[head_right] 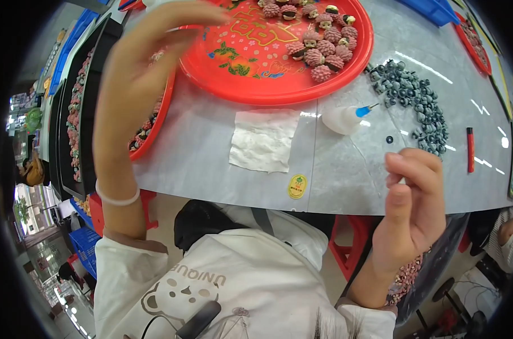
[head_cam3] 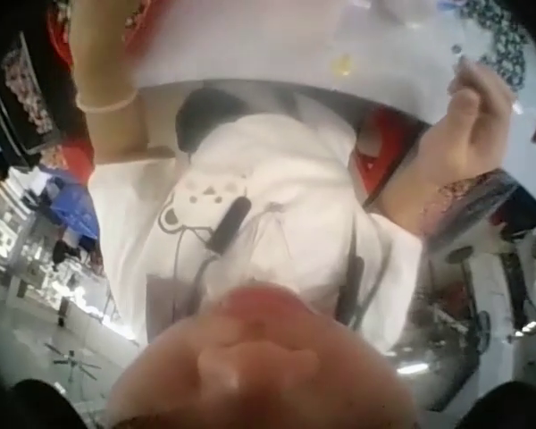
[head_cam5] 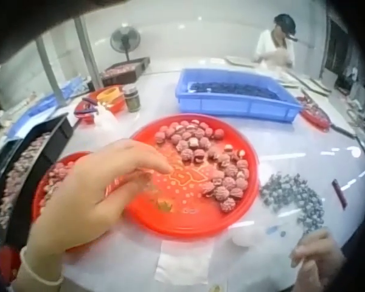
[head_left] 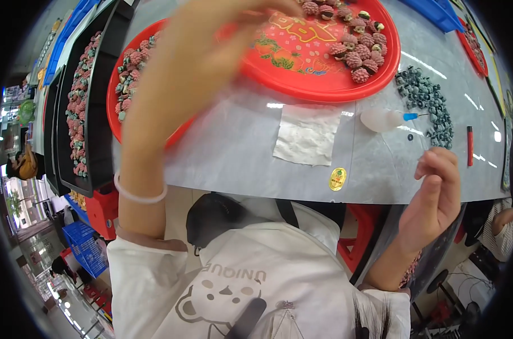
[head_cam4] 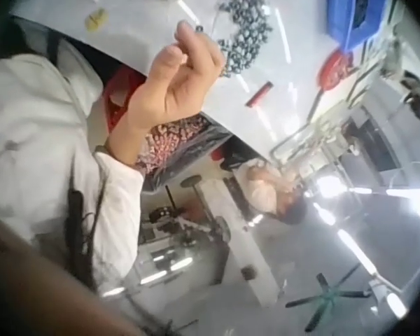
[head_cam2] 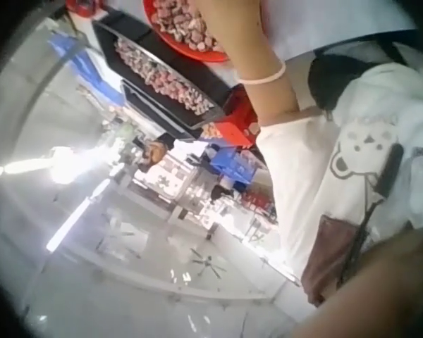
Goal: The person glues small plastic figurine heads onto figurine bodies with a glue bottle.
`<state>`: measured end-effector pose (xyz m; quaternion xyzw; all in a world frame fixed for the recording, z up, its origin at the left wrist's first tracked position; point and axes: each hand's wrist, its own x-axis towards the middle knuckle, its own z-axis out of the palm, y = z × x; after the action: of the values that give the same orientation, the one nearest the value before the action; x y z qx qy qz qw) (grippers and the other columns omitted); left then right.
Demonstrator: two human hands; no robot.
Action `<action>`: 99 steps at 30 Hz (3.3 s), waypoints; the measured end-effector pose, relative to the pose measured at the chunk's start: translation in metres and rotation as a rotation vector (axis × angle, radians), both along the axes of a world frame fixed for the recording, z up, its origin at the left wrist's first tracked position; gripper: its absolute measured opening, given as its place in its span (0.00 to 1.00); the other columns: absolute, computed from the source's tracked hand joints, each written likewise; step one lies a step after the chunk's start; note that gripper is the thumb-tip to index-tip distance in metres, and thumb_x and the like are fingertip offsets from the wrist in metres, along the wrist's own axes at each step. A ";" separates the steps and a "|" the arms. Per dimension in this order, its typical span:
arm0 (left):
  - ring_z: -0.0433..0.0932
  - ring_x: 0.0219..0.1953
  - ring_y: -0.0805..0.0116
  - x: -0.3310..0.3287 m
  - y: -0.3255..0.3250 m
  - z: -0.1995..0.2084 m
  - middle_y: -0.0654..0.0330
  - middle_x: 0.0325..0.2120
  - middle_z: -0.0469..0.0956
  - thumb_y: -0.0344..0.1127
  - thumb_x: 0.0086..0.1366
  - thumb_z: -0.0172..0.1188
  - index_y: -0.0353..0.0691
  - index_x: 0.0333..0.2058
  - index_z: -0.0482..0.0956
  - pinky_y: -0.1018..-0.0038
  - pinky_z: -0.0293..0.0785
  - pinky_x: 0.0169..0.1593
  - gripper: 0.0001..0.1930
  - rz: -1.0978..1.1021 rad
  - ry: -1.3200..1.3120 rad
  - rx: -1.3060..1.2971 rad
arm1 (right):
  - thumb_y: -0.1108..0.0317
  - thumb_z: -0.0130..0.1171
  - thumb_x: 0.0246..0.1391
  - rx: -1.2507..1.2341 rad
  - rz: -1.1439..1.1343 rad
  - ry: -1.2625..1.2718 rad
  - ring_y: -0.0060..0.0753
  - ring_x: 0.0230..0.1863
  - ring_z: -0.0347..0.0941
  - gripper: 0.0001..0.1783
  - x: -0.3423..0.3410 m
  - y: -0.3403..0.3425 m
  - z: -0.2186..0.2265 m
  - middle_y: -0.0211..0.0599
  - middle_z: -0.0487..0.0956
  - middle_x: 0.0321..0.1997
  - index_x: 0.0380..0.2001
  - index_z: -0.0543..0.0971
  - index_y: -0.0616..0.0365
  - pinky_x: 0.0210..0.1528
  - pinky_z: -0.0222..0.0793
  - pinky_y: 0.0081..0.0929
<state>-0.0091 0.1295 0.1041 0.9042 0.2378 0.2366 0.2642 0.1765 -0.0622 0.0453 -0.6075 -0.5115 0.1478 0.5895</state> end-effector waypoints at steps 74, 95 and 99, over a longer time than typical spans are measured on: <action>0.74 0.33 0.67 -0.004 -0.107 -0.082 0.52 0.34 0.70 0.42 0.55 0.55 0.34 0.37 0.67 0.80 0.71 0.34 0.18 -0.108 -0.771 -1.359 | 0.52 0.57 0.43 -0.198 0.064 0.317 0.23 0.28 0.64 0.28 0.004 -0.024 0.015 0.46 0.67 0.36 0.38 0.67 0.65 0.24 0.58 0.10; 0.69 0.30 0.73 0.005 -0.115 -0.079 0.53 0.33 0.68 0.44 0.53 0.56 0.34 0.37 0.66 0.85 0.67 0.30 0.20 -0.020 -0.708 -1.374 | 0.58 0.50 0.46 0.145 0.231 -0.496 0.36 0.26 0.65 0.24 -0.001 -0.014 0.035 0.57 0.73 0.23 0.35 0.68 0.74 0.24 0.62 0.25; 0.70 0.30 0.73 0.005 -0.111 -0.079 0.53 0.33 0.67 0.44 0.53 0.56 0.34 0.37 0.66 0.85 0.68 0.30 0.20 -0.025 -0.715 -1.359 | 0.58 0.51 0.46 0.015 0.130 -0.124 0.35 0.28 0.66 0.24 0.001 -0.016 0.032 0.55 0.71 0.29 0.36 0.67 0.73 0.26 0.64 0.24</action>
<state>-0.0044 0.0185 0.0256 0.4140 0.2208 0.3135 0.8255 0.1773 -0.0782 0.0777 -0.5766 -0.5863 0.1439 0.5506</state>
